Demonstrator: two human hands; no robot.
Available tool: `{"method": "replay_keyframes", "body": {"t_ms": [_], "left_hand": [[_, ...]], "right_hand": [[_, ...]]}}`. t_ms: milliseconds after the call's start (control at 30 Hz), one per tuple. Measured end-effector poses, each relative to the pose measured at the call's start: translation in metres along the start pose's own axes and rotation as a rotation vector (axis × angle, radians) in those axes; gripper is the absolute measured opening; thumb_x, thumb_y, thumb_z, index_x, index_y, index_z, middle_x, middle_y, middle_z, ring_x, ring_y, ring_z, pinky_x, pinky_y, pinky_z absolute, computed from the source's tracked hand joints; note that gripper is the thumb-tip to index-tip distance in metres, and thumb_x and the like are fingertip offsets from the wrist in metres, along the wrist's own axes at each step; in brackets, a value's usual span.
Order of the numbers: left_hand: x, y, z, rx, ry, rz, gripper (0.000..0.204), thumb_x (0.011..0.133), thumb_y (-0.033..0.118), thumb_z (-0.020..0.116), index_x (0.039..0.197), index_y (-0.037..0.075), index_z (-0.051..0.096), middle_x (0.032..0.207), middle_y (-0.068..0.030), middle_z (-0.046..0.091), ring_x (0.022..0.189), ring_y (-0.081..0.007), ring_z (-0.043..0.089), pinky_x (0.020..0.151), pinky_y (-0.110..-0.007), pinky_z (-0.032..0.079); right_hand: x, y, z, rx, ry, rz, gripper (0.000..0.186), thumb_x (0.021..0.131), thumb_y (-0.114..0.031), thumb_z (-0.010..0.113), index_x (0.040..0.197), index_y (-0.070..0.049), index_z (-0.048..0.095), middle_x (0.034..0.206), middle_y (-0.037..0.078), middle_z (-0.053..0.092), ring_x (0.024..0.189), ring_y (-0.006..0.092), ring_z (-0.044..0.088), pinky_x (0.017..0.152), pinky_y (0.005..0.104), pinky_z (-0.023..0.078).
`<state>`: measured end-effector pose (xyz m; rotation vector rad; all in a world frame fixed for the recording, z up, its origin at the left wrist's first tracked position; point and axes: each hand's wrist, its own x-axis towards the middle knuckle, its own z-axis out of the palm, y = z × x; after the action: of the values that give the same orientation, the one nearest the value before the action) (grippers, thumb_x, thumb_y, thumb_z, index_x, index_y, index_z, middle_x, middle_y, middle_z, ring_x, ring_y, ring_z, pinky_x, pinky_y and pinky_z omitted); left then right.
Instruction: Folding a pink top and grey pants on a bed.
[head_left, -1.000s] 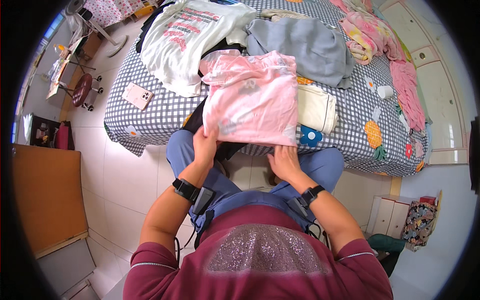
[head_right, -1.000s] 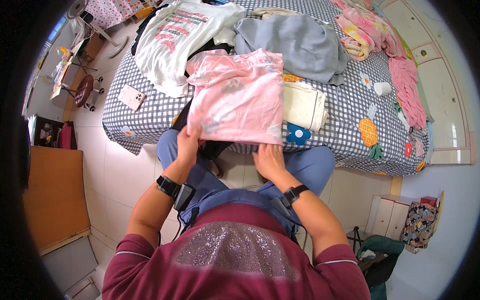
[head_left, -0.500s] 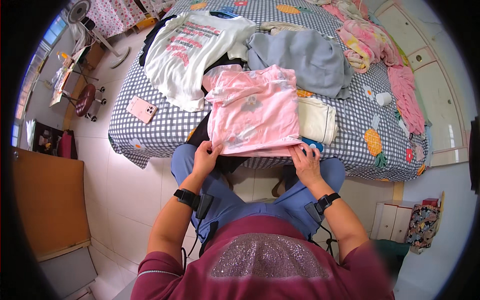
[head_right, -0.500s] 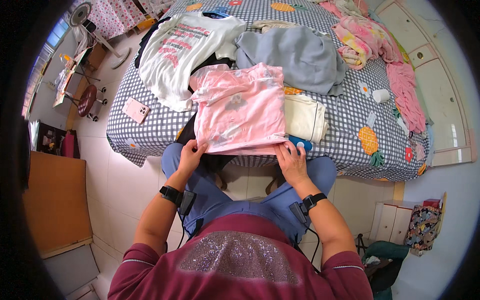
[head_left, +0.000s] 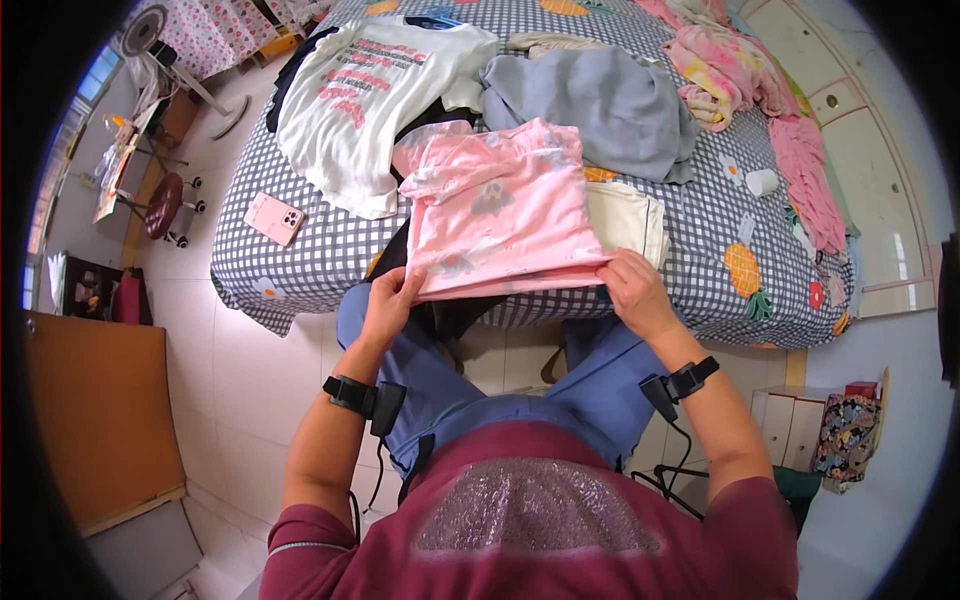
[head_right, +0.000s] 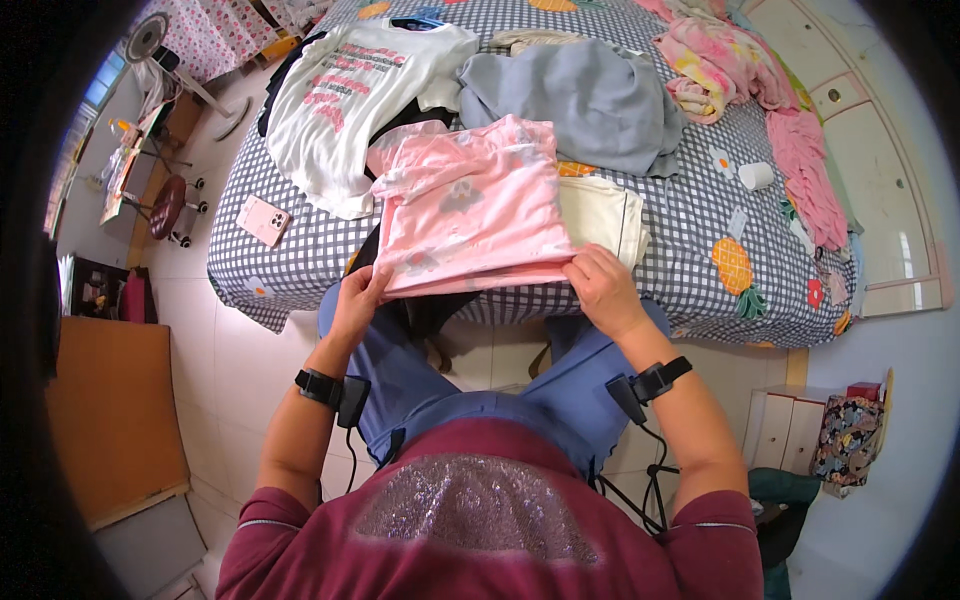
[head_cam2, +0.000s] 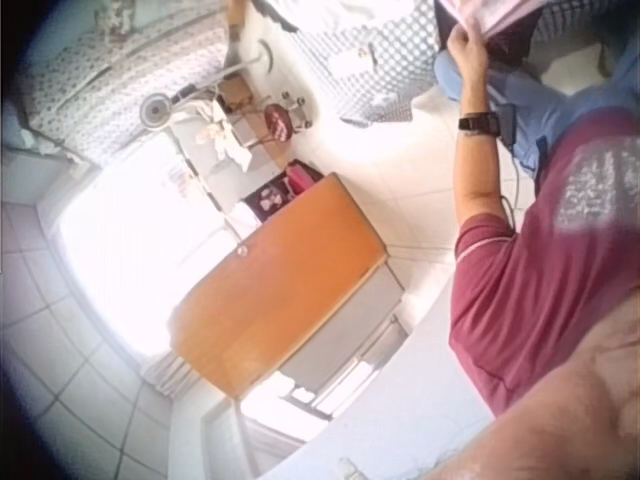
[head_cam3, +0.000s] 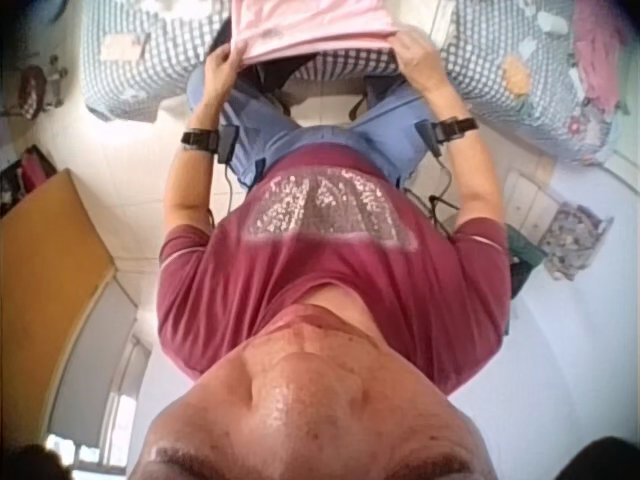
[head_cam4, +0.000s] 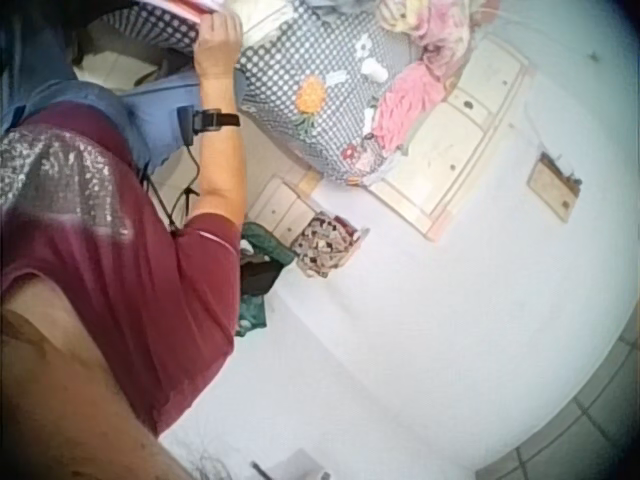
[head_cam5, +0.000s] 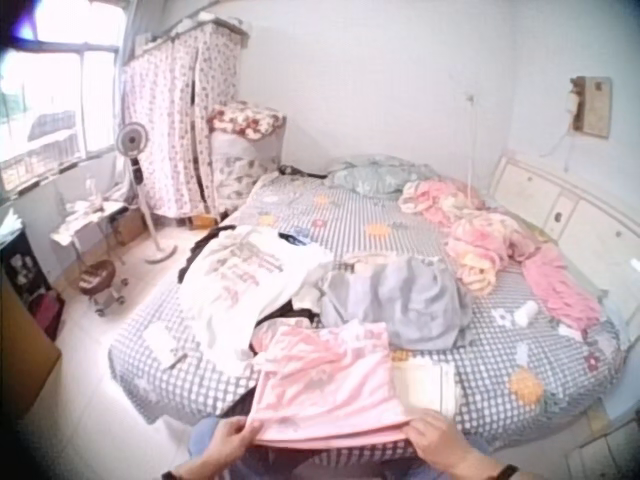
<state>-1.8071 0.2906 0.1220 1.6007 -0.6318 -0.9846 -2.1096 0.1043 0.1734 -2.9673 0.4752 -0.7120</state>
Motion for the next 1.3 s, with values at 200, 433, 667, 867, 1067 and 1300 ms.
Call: {"method": "replay_keyframes", "body": {"t_ms": [200, 433, 667, 867, 1067, 1300], "left_hand": [[-0.014, 0.025, 0.001, -0.191, 0.079, -0.108, 0.030, 0.088, 0.030, 0.058, 0.089, 0.000, 0.061, 0.076, -0.0011, 0.059, 0.065, -0.0065, 0.054, 0.062, -0.022, 0.049], [0.005, 0.077, -0.012, -0.143, 0.166, -0.035, 0.025, 0.087, 0.024, 0.056, 0.080, 0.000, 0.057, 0.067, -0.0003, 0.053, 0.057, -0.0070, 0.052, 0.052, -0.021, 0.049], [0.012, 0.140, -0.032, -0.112, -0.064, 0.176, 0.019, 0.087, 0.010, 0.052, 0.106, 0.011, 0.050, 0.070, 0.0004, 0.055, 0.057, -0.0050, 0.050, 0.049, -0.019, 0.044], [0.027, 0.169, -0.040, -0.041, -0.220, 0.182, 0.023, 0.086, 0.013, 0.051, 0.097, -0.005, 0.061, 0.085, -0.0064, 0.061, 0.071, -0.0103, 0.057, 0.063, -0.021, 0.049], [0.027, 0.193, -0.024, 0.335, -0.288, 0.364, 0.038, 0.065, -0.001, 0.071, 0.099, -0.006, 0.056, 0.087, -0.0117, 0.061, 0.076, -0.0160, 0.061, 0.069, -0.026, 0.049], [0.031, 0.279, -0.016, 0.914, -0.059, 0.880, 0.016, 0.078, -0.003, 0.058, 0.093, -0.002, 0.056, 0.085, -0.0095, 0.055, 0.078, -0.0201, 0.057, 0.071, -0.029, 0.047]], "right_hand": [[0.015, -0.004, -0.030, -0.082, -0.099, -0.115, 0.009, 0.068, -0.004, 0.054, 0.076, -0.002, 0.056, 0.078, 0.008, 0.054, 0.081, 0.0258, 0.055, 0.078, 0.0344, 0.046], [0.062, 0.002, -0.075, -0.069, -0.018, -0.186, 0.014, 0.067, -0.004, 0.058, 0.080, -0.002, 0.056, 0.080, 0.009, 0.055, 0.080, 0.0260, 0.056, 0.074, 0.0354, 0.046], [0.111, 0.013, -0.123, -0.108, -0.145, -0.206, 0.016, 0.066, -0.005, 0.063, 0.079, -0.004, 0.053, 0.082, 0.007, 0.055, 0.083, 0.0253, 0.055, 0.072, 0.0354, 0.046], [0.123, 0.026, -0.135, 0.025, -0.182, -0.199, 0.013, 0.070, -0.004, 0.063, 0.079, -0.002, 0.053, 0.081, 0.009, 0.055, 0.078, 0.0284, 0.054, 0.067, 0.0364, 0.045], [0.136, 0.040, -0.153, 0.074, -0.097, -0.134, 0.014, 0.073, -0.009, 0.064, 0.079, -0.002, 0.053, 0.076, 0.011, 0.054, 0.076, 0.0301, 0.054, 0.067, 0.0364, 0.044], [0.155, 0.053, -0.229, 0.095, -0.023, 0.011, 0.015, 0.072, -0.011, 0.065, 0.077, -0.001, 0.056, 0.069, 0.008, 0.058, 0.072, 0.0167, 0.057, 0.063, 0.0292, 0.044]]}}
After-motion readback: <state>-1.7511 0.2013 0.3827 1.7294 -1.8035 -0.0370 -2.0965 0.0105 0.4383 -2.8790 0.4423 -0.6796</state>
